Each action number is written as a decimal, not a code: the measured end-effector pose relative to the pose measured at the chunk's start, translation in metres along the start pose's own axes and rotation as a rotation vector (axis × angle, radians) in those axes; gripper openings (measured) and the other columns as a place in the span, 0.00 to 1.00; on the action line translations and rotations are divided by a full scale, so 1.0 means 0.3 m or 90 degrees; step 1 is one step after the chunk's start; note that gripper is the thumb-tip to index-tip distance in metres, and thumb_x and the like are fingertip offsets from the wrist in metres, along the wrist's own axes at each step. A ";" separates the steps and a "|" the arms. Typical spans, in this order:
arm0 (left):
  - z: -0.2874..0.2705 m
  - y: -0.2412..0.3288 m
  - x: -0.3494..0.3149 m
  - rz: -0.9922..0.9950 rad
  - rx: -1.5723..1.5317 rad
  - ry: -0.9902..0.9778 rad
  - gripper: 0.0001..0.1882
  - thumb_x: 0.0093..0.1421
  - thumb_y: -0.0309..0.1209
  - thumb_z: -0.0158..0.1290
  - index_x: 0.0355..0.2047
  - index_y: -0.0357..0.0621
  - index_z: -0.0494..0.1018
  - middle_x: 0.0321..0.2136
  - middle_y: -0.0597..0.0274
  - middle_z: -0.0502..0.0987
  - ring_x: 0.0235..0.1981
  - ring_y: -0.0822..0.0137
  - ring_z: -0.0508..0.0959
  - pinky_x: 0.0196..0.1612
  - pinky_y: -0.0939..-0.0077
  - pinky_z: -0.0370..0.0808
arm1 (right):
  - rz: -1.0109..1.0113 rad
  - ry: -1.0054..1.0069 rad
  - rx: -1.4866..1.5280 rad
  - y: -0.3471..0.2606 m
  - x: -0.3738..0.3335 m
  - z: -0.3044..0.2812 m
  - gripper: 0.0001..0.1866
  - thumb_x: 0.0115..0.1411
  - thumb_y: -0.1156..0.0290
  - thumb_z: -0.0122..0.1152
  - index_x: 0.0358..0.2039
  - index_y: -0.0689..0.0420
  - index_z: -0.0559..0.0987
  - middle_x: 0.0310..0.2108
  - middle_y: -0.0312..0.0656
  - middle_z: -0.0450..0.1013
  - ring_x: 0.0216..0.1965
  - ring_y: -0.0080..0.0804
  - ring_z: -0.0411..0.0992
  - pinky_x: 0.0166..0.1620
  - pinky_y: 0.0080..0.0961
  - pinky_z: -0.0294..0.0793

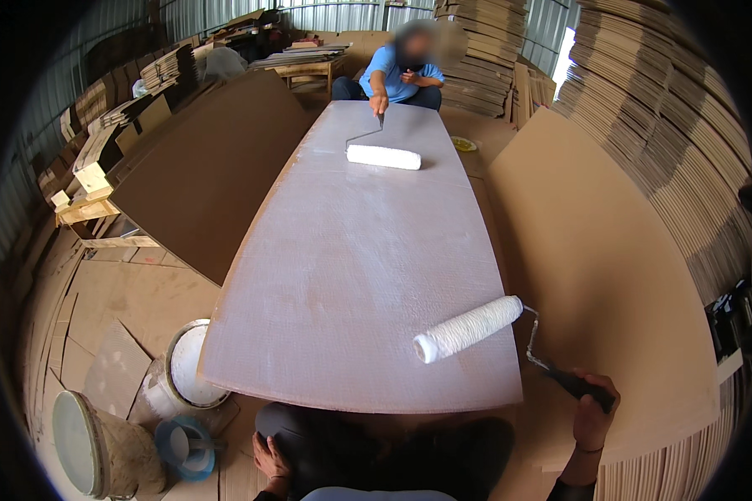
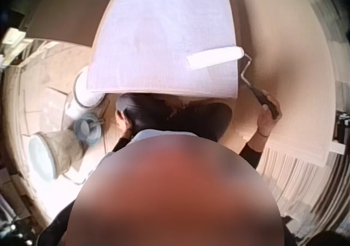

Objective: The person applies white glue to large flat boards using a paint roller, then presses another board on top to bond them. They repeat this process with multiple boards, pouring glue from a jug into a plate and spreading it evenly before stacking.

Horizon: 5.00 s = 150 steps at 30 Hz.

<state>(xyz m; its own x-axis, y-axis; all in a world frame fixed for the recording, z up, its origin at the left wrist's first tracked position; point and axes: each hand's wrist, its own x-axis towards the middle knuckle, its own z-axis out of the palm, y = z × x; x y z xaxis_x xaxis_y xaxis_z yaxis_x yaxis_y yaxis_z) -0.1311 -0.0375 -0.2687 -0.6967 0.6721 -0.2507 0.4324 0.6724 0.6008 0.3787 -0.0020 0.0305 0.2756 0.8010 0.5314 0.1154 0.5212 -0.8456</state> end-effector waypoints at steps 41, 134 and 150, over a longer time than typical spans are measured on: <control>-0.054 -0.541 0.213 -0.145 -0.229 0.069 0.11 0.44 0.29 0.56 0.13 0.33 0.72 0.11 0.55 0.75 0.17 0.66 0.77 0.24 0.69 0.75 | 0.105 0.126 0.291 0.089 0.006 -0.078 0.10 0.56 0.76 0.57 0.38 0.64 0.76 0.39 0.50 0.74 0.46 0.44 0.71 0.56 0.40 0.67; 0.500 -0.641 0.450 -0.432 0.570 -0.156 0.41 0.59 0.55 0.41 0.66 0.57 0.36 0.64 0.45 0.47 0.63 0.41 0.47 0.60 0.35 0.43 | -0.056 -0.206 -0.268 -0.044 0.121 0.484 0.15 0.54 0.68 0.62 0.39 0.61 0.74 0.39 0.49 0.72 0.42 0.39 0.71 0.50 0.36 0.69; 0.470 -0.444 0.400 -0.571 0.381 -0.244 0.51 0.58 0.58 0.44 0.64 0.64 0.16 0.66 0.40 0.25 0.65 0.32 0.26 0.60 0.29 0.33 | -0.143 -0.193 -0.367 0.813 0.951 1.364 0.15 0.53 0.73 0.66 0.41 0.62 0.77 0.39 0.40 0.74 0.41 0.28 0.71 0.47 0.23 0.70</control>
<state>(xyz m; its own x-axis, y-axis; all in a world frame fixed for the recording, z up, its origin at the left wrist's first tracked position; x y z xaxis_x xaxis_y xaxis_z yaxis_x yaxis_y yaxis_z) -0.1917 -0.0027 -0.4858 -0.7163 -0.1435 -0.6829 0.1421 0.9281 -0.3441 0.0950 0.4740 -0.0031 -0.0840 0.7827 0.6168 0.6503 0.5120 -0.5612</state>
